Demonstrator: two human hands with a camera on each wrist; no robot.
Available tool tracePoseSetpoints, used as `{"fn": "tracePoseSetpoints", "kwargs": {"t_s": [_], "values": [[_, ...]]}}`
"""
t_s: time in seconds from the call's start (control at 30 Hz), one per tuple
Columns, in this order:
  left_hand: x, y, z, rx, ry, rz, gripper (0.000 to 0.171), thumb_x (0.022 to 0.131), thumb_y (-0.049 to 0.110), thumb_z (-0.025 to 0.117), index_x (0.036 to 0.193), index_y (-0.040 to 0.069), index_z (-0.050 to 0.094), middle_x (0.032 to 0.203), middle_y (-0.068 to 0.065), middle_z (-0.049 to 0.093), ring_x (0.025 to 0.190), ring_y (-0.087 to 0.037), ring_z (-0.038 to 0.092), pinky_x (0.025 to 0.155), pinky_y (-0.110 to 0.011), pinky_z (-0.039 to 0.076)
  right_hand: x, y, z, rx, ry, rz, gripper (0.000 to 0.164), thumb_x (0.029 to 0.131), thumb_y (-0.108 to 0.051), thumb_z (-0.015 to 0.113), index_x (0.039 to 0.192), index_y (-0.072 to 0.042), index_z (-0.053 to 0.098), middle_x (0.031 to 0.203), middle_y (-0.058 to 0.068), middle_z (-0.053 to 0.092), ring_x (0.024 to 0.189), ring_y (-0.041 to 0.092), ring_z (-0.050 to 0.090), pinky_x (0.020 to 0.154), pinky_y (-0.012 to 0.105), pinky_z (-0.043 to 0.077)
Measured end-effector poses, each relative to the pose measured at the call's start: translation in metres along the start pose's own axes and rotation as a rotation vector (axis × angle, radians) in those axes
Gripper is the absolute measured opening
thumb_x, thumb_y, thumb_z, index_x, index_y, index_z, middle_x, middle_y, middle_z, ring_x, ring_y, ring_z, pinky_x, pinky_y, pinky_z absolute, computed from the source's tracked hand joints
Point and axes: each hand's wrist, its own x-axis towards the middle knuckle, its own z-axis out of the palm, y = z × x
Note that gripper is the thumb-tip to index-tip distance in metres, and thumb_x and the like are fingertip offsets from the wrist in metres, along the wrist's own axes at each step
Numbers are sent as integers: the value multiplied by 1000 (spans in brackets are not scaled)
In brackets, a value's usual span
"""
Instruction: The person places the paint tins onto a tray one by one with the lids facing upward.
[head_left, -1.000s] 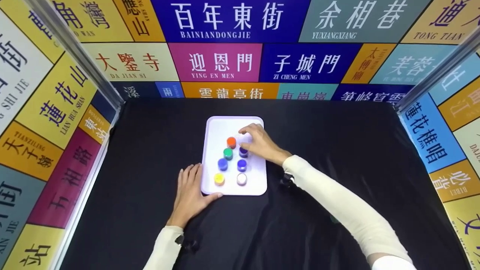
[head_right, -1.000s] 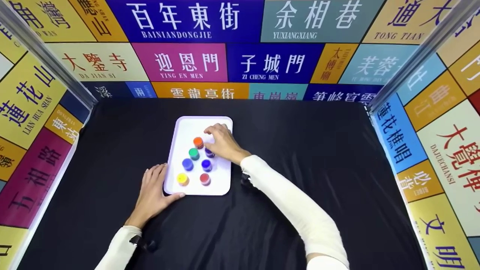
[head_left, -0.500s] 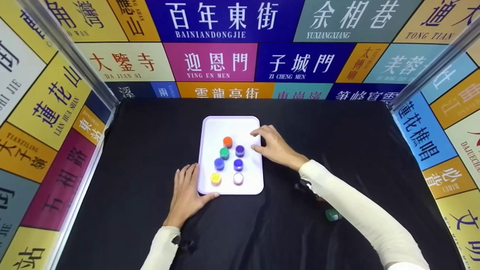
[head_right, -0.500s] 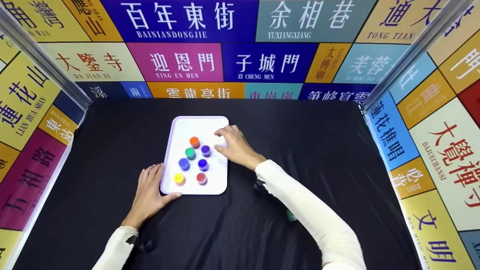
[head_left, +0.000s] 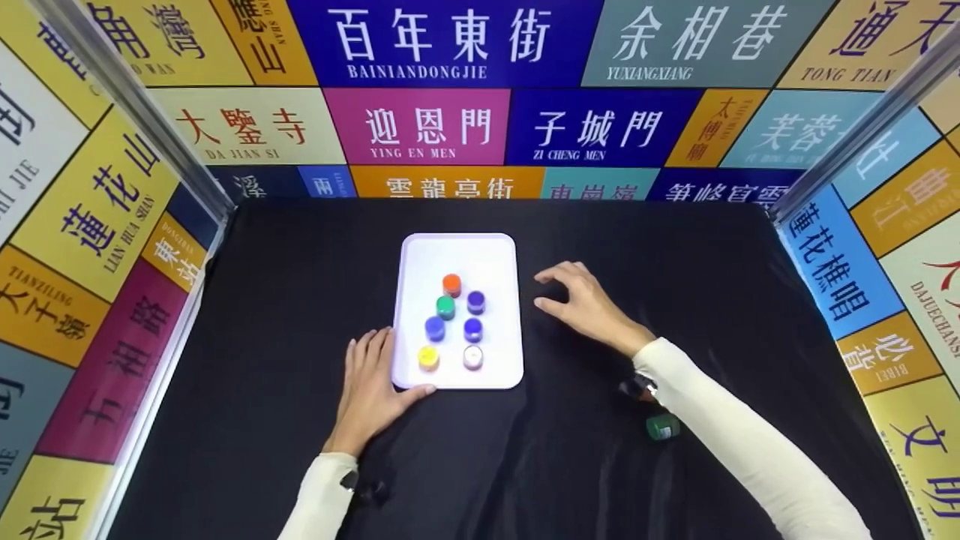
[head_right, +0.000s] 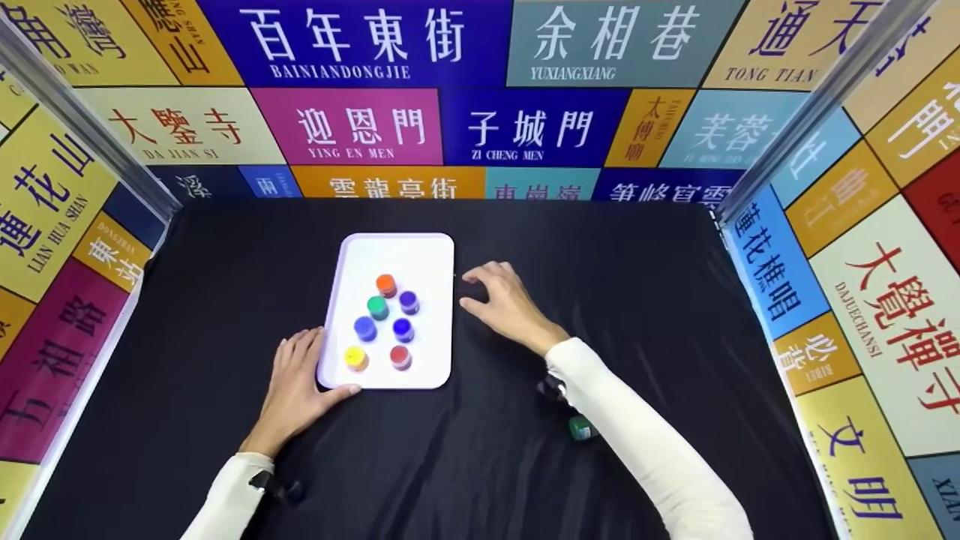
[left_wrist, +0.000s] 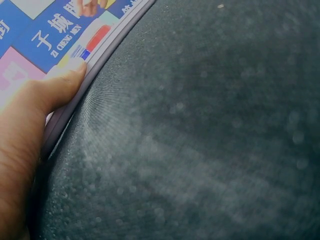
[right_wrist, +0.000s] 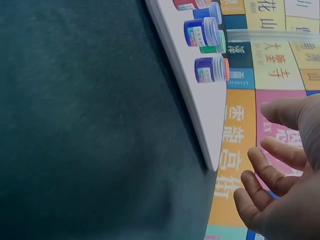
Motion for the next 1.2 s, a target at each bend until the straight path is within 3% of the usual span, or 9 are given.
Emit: {"fn": "tracePoseSetpoints", "kwargs": {"t_s": [0.33, 0.7, 1.2], "values": [[1, -1, -4, 7, -19, -17, 123, 84, 77, 80, 170, 0, 36, 167, -24, 44, 159, -45, 28, 136, -62, 3, -39, 22, -6, 4, 34, 18, 38, 94, -14, 87, 127, 2, 76, 123, 13, 74, 117, 35, 61, 103, 51, 49], [1, -1, -4, 10, -16, -16, 123, 85, 77, 79, 170, 1, 36, 167, -23, 43, 159, -44, 28, 136, -60, 1, -80, 34, -18, 8, 22, 94, 38, 97, -19, 86, 129, -2, 77, 125, 9, 74, 120, 31, 61, 104, 51, 49], [1, 2, 0, -3, 2, -6, 122, 83, 75, 82, 169, 0, 37, 166, -24, 45, 158, -45, 30, 135, -62, 4, -124, 47, -27, 18, 64, 169, 34, 97, -17, 86, 128, -4, 78, 125, 6, 75, 119, 29, 62, 103, 36, 47]]}}
